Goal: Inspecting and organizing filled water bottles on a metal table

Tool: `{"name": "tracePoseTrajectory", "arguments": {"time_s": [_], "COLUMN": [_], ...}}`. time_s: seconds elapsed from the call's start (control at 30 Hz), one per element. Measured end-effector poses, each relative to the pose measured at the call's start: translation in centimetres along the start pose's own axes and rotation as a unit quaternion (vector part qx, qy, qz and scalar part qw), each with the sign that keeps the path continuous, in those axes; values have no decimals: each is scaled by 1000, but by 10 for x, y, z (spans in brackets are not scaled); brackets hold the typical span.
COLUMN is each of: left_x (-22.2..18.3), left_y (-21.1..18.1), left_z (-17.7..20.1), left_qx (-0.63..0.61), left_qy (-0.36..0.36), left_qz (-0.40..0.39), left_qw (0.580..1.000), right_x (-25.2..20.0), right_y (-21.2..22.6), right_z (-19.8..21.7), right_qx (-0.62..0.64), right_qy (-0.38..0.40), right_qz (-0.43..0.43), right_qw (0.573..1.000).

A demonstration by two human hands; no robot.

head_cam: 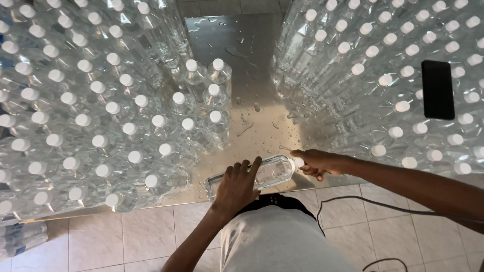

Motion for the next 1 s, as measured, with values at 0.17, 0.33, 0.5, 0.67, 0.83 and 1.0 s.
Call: {"name": "tracePoseTrajectory", "arguments": {"time_s": [0.17, 0.33, 0.5, 0.67, 0.83, 1.0], "left_x": [-3, -21, -28, -31, -45, -11], "left_y": [8, 18, 23, 22, 14, 41], "left_z": [28, 61, 53, 33, 49, -51], "left_qx": [-120, -368, -453, -454, -485, -626], "left_qy": [21, 80, 137, 196, 185, 229], "left_qz": [5, -18, -141, -183, -99, -153], "left_qw": [993, 926, 869, 850, 849, 730], "right_x": [-25, -86, -103, -63, -24, -76], "right_y": [20, 92, 87, 45, 61, 84], "right_z": [8, -5, -32, -47, -7, -42], "right_qx": [-77, -445, -641, -596, -317, -598], "right_qy": [34, -130, -188, -135, -112, -235], "right_qz": [-44, 356, 572, 633, 336, 571], "right_qw": [995, 811, 475, 474, 880, 512]}}
Point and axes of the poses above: each hand's wrist, its own x-axis towards the middle knuckle, its own z-axis out of the back of the hand, y = z × x, the point moved 7 cm from there along x, towards the middle knuckle, and after that the axes turned 6 degrees about y, right-handed, at the moved point
